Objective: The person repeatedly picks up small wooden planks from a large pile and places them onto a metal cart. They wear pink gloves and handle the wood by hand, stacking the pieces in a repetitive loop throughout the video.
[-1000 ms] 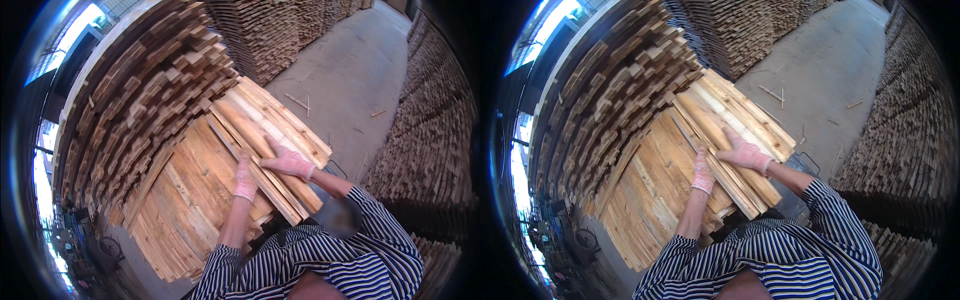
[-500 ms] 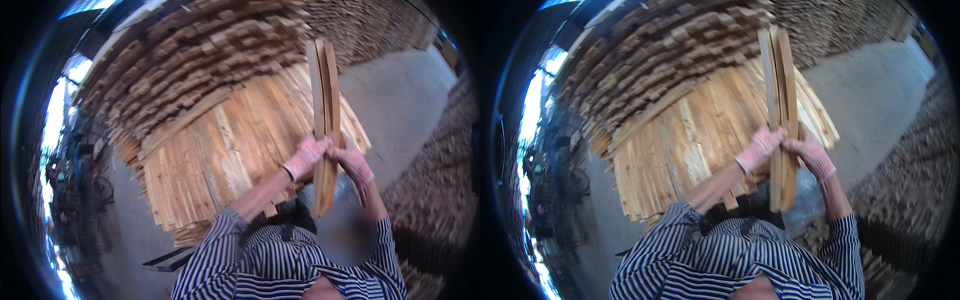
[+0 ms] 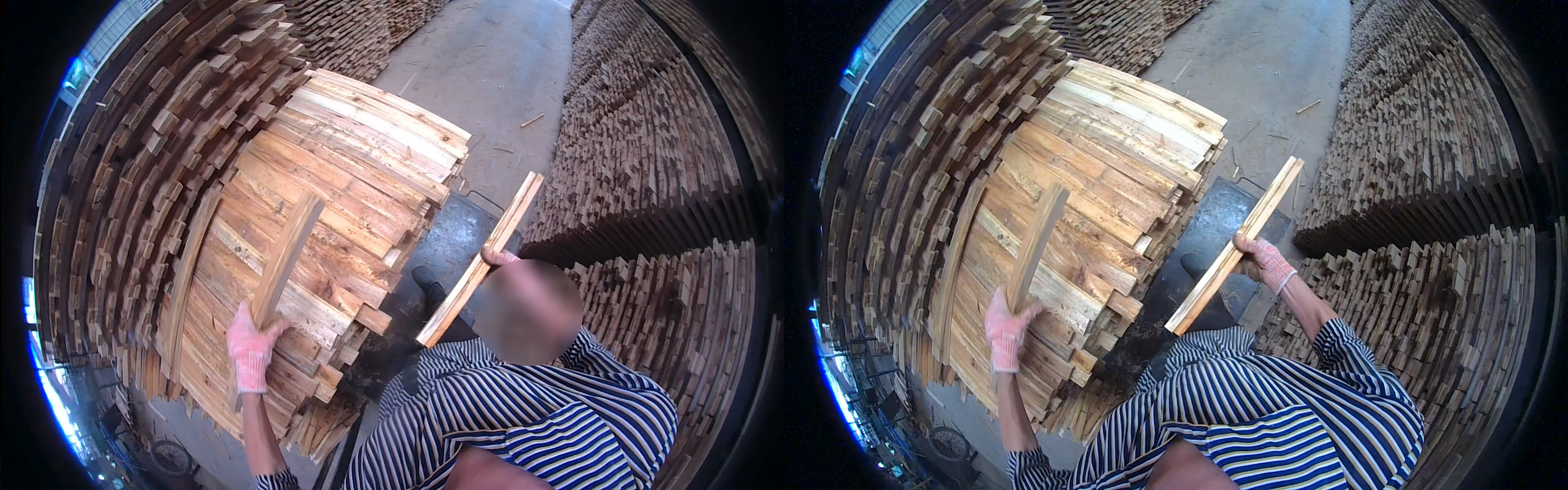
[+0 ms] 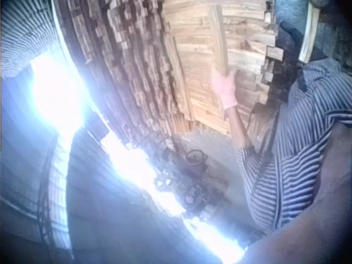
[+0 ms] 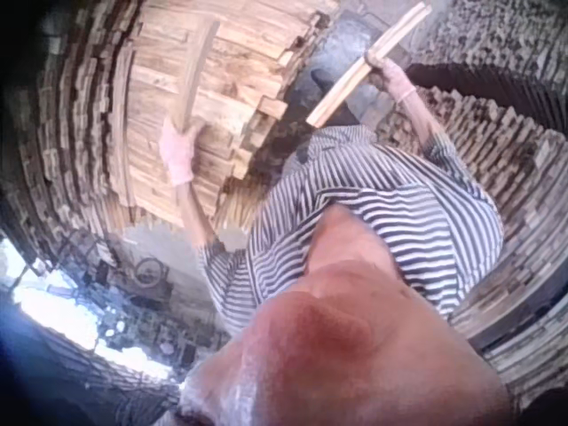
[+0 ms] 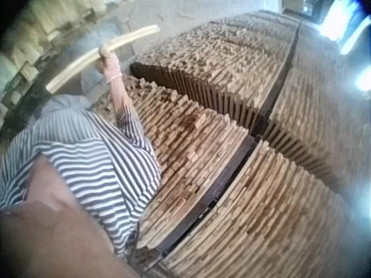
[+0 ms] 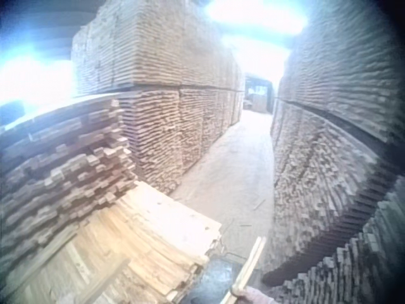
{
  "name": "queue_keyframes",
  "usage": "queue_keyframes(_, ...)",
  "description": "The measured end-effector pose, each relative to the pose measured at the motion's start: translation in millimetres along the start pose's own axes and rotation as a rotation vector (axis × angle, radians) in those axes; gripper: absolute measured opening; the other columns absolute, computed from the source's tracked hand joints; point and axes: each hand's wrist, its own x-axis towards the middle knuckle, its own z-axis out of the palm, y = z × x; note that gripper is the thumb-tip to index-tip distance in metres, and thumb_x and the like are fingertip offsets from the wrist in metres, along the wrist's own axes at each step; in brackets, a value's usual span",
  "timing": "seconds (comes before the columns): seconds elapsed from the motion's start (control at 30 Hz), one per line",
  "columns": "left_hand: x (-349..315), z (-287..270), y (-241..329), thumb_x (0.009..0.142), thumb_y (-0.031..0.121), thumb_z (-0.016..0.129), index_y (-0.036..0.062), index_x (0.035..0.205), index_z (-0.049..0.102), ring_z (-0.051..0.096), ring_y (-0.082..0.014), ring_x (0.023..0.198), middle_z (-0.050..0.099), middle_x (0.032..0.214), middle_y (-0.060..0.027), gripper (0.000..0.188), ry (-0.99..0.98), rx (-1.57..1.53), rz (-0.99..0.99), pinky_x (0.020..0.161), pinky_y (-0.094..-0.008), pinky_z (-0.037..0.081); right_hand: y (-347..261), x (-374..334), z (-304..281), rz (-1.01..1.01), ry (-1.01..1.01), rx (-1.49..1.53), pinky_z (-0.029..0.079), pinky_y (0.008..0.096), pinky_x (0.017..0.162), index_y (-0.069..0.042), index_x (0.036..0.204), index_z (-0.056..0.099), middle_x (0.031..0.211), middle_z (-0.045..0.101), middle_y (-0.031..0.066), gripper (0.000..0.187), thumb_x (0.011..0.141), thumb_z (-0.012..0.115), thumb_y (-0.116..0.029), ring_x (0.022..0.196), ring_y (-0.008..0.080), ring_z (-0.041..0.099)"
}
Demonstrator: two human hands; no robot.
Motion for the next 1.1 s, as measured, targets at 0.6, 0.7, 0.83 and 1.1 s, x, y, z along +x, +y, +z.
queue_keyframes(0.6, -10.9, 80.8, -126.0, 0.074, 0.054, 0.081, 0.0193, 0.140, 0.056, 0.031, -0.0406, 0.147, 0.042, 0.154, -0.0200, 0.079, 0.269, 0.115, -0.003, 0.122, -0.0530, 0.024, 144.6, -37.1, 80.9, 0.209, -0.119, 0.030, 0.055, 0.0602, 0.098, -0.003, 0.124, 0.053, 0.116, 0.064, 0.0191, 0.034, 0.098, 0.067, -0.020, 0.112, 0.0404, 0.064)
queue_keyframes(0.7, -3.9, 74.2, -108.5, 0.074, 0.057, 0.080, 0.0222, 0.142, 0.055, 0.030, -0.0392, 0.148, 0.041, 0.156, -0.0183, 0.080, 0.259, 0.128, 0.002, 0.121, -0.0520, 0.025, 162.9, 12.1, 76.9, 0.181, -0.173, 0.078, 0.055, 0.0602, 0.096, -0.001, 0.127, 0.053, 0.117, 0.063, 0.0193, 0.033, 0.100, 0.064, -0.016, 0.109, 0.0403, 0.064)
queue_keyframes(0.83, -12.8, 49.2, -113.3, 0.075, 0.055, 0.080, 0.0236, 0.143, 0.054, 0.036, -0.0342, 0.147, 0.043, 0.157, -0.0138, 0.078, 0.139, -0.001, -0.087, 0.119, -0.0454, 0.033, 150.1, -13.3, 84.2, 0.097, -0.101, -0.028, 0.057, 0.0580, 0.091, -0.001, 0.130, 0.052, 0.115, 0.063, 0.0153, 0.040, 0.097, 0.068, -0.017, 0.106, 0.0356, 0.065)
queue_keyframes(1.1, 34.1, -44.7, -132.1, 0.080, 0.047, 0.078, 0.0211, 0.138, 0.058, 0.055, -0.0307, 0.127, 0.059, 0.137, -0.0084, 0.067, 0.368, 0.123, -0.113, 0.106, -0.0442, 0.045, 23.3, -20.9, 107.1, -0.516, -0.065, -0.866, 0.053, 0.0321, 0.078, -0.011, 0.131, 0.048, 0.100, 0.059, 0.0024, 0.051, 0.086, 0.070, -0.004, 0.086, 0.0150, 0.058)
